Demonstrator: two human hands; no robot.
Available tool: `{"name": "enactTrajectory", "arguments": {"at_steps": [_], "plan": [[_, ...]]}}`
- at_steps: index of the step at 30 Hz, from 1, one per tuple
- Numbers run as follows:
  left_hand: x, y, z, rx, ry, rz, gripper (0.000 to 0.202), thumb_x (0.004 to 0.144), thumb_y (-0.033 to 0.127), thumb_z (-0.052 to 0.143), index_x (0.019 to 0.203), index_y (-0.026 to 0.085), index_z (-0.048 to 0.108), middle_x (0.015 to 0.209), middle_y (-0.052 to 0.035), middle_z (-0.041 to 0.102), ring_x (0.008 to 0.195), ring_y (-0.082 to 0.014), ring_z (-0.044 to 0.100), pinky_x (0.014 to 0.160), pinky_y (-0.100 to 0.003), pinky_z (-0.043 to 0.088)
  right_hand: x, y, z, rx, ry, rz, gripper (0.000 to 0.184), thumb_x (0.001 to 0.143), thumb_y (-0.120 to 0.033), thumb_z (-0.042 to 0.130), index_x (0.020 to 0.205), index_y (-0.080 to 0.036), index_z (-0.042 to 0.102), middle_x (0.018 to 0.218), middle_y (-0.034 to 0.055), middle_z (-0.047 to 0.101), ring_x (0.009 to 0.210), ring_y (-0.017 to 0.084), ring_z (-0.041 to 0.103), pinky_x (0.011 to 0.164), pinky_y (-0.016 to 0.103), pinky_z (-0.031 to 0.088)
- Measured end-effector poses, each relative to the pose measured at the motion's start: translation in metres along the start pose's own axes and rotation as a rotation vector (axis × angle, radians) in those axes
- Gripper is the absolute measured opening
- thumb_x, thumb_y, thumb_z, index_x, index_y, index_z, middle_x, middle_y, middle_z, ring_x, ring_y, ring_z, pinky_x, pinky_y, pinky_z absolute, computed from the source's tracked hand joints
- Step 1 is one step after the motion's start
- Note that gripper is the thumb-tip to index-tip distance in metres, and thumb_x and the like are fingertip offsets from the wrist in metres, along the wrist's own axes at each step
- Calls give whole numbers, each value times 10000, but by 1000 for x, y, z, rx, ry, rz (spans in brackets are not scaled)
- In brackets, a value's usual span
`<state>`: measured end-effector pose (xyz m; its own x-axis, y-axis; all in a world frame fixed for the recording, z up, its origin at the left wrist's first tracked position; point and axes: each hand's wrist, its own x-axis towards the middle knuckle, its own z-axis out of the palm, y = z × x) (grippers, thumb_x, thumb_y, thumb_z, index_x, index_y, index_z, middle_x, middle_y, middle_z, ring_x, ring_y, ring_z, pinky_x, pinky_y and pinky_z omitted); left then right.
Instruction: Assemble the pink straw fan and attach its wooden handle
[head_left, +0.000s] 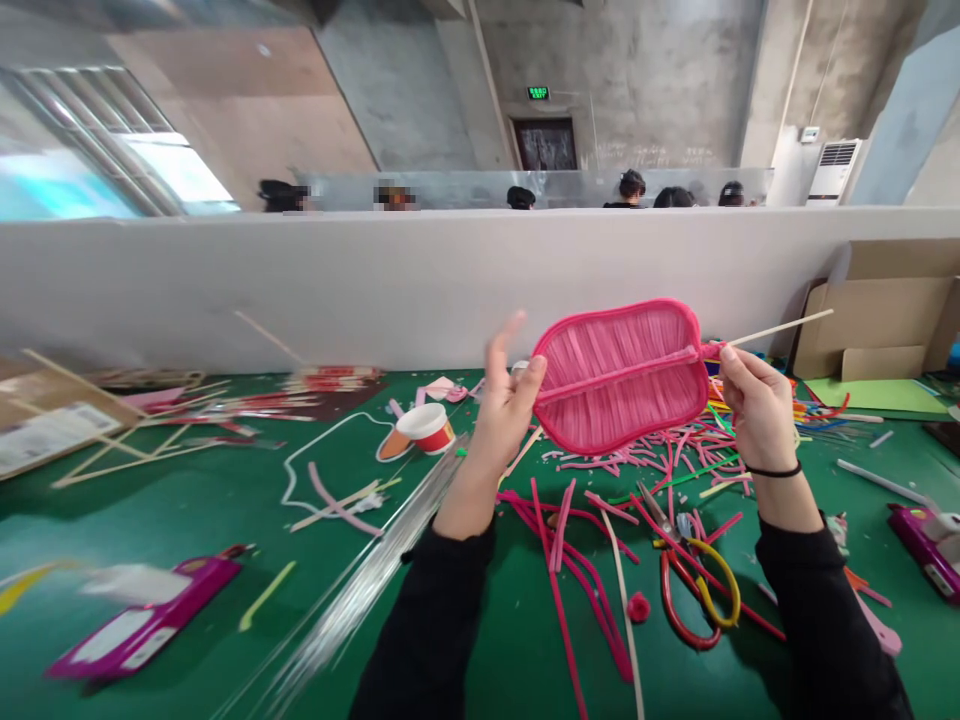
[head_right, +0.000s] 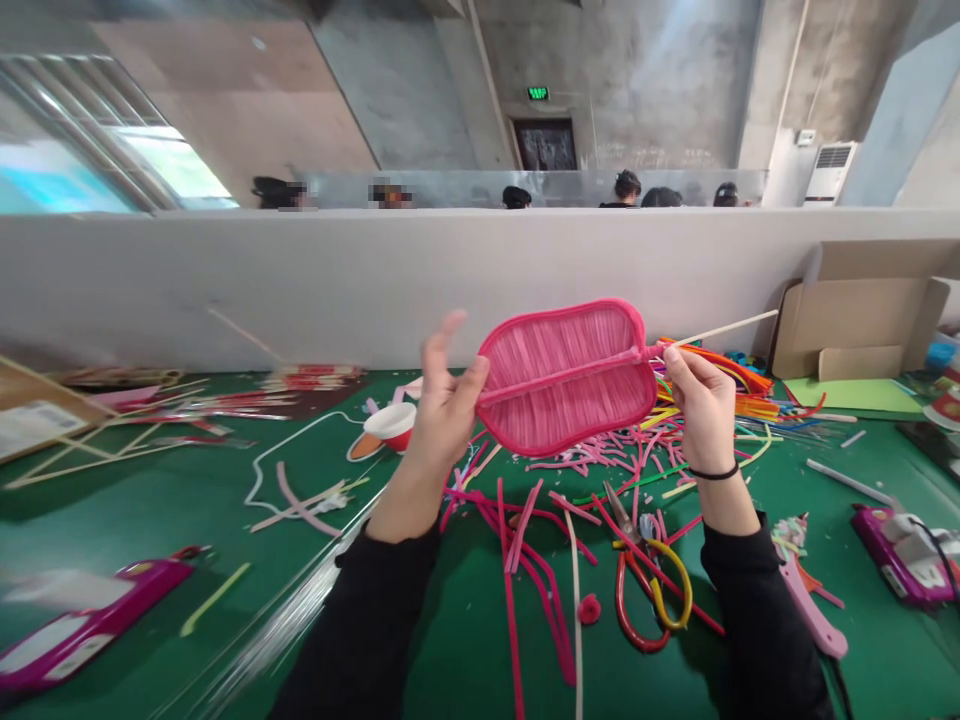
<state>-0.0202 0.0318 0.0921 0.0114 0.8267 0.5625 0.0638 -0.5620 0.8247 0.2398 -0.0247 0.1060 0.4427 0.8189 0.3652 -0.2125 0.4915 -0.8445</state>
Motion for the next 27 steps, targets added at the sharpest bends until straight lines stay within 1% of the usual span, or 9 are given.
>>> {"name": "enactTrajectory", "arguments": {"at_steps": [4,6,9,12,18,20,23,25,27], "plan": [[-1,7,6,-180,-190,-199,482,848,598,617,1117,211,719,972,-87,732,781,-203,675,643,-294,511,1,-3,0,58,24,21,288,677,-442,802,850,-213,784,524,-81,333,479,59,192,446,249,120],[-2,6,6,-216,-196,-194,434,831,563,657,1056,202,740,1000,-91,737,808,-201,674,660,-291,508,0,-6,1,55,27,11,267,687,-449,782,825,-221,774,541,-72,372,476,59,206,443,253,128],[-1,-1,6,-107,-51,-5,288,801,448,727,964,213,764,1005,-65,748,882,-190,662,759,-283,498,-3,-9,4,42,9,-14,270,739,-491,730,766,-222,746,564,-56,423,466,60,221,436,267,135],[0,-8,6,4,111,174,195,818,376,709,923,225,774,944,-38,757,875,-179,653,805,-279,483,-8,-11,7,44,-1,-28,282,740,-509,732,733,-226,736,528,-70,357,463,64,187,440,275,127],[-1,-7,6,-13,179,190,232,793,414,704,915,226,767,943,-32,748,888,-187,654,820,-295,501,-13,-13,9,59,-28,36,275,698,-478,778,857,-253,776,517,-86,303,473,69,178,444,265,129],[-2,-3,4,-75,126,129,305,785,484,706,919,216,763,941,-46,745,872,-194,664,796,-303,520,-13,-14,8,35,-52,45,267,703,-471,781,844,-244,778,517,-83,316,476,68,191,445,261,138],[-6,5,-2,-261,-81,-14,558,753,689,653,1006,200,748,1005,-100,743,915,-246,695,756,-338,557,-11,-16,5,44,-55,61,272,676,-463,810,813,-230,783,513,-81,340,474,58,205,443,249,141],[-8,8,-7,-371,-267,-82,809,600,814,674,1098,179,729,1096,-151,726,1023,-323,686,781,-384,575,-10,-19,2,74,-29,67,270,647,-455,830,794,-232,785,524,-73,383,479,55,240,443,238,155],[-9,9,-12,-383,-392,-109,934,440,746,816,1158,158,714,1177,-180,701,1124,-375,648,843,-396,571,-8,-21,0,91,-2,66,259,632,-445,838,774,-236,784,553,-57,447,494,58,291,447,231,189]]}}
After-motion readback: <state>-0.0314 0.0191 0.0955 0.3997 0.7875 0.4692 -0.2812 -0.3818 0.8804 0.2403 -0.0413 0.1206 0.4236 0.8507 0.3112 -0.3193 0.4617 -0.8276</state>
